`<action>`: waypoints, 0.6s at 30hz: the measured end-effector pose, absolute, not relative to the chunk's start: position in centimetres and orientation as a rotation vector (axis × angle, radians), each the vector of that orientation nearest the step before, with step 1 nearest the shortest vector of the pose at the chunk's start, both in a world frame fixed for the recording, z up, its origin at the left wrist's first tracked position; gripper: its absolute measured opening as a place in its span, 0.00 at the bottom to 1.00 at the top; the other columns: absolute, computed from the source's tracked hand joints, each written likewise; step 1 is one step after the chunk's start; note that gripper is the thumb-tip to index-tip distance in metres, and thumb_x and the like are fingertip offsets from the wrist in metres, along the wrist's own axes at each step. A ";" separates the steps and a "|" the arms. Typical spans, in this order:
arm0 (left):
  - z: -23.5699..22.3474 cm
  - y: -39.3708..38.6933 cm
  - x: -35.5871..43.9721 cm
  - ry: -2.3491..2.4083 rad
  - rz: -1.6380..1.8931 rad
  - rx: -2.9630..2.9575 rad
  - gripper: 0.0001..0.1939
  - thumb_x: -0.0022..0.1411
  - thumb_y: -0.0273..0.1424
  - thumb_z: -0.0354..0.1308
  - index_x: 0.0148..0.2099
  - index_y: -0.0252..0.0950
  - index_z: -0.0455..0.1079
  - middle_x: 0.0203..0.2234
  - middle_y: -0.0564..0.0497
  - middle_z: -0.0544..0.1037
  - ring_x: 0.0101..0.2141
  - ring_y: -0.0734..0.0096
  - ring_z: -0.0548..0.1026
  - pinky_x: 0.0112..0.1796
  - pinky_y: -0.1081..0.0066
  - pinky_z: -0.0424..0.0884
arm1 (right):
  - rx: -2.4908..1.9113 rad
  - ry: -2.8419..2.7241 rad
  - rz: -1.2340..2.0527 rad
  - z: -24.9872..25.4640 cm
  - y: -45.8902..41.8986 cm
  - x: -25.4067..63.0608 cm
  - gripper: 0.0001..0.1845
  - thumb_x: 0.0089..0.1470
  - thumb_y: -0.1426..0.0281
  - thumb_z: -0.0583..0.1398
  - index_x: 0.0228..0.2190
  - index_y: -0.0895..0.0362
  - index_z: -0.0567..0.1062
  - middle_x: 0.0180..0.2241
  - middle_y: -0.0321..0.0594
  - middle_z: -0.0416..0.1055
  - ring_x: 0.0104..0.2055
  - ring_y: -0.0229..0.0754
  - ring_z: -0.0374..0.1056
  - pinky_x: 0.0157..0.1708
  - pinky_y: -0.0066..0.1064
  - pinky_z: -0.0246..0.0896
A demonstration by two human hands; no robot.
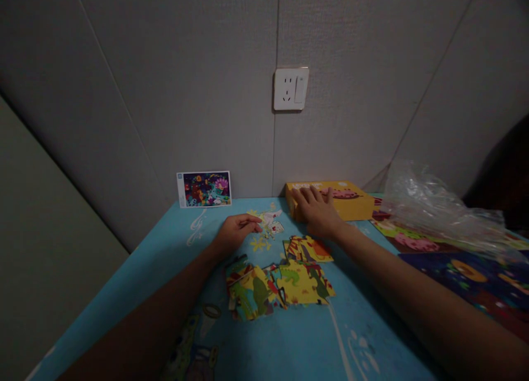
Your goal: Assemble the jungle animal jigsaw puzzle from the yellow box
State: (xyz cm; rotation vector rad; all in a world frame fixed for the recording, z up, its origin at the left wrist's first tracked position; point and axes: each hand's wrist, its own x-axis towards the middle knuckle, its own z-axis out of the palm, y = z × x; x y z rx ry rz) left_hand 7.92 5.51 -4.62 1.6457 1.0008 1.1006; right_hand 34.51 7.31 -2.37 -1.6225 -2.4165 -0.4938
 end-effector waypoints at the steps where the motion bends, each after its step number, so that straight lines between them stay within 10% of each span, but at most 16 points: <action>1: -4.7 5.5 7.9 0.999 1.099 1.646 0.10 0.55 0.32 0.59 0.37 0.33 0.76 0.28 0.47 0.81 0.33 0.65 0.78 0.41 0.66 0.71 | -1.620 -2.406 -0.492 -2.5 7.3 34.5 0.51 0.37 0.79 0.57 0.64 0.58 0.49 0.63 0.59 0.52 0.64 0.67 0.46 0.56 0.71 0.33; 11: -4.8 5.8 7.9 0.981 1.116 1.632 0.09 0.52 0.32 0.60 0.35 0.33 0.76 0.26 0.48 0.80 0.32 0.66 0.77 0.40 0.66 0.71 | -1.345 -2.447 -0.461 -3.6 7.1 34.8 0.52 0.32 0.78 0.57 0.63 0.59 0.54 0.62 0.58 0.54 0.63 0.59 0.49 0.57 0.54 0.42; 18: -4.6 5.9 7.7 1.103 1.281 1.506 0.12 0.47 0.33 0.60 0.33 0.31 0.75 0.21 0.50 0.77 0.18 0.78 0.62 0.21 0.76 0.57 | -1.176 -2.272 -0.059 -2.6 6.8 36.0 0.43 0.31 0.82 0.53 0.56 0.61 0.65 0.60 0.53 0.60 0.63 0.49 0.55 0.59 0.47 0.48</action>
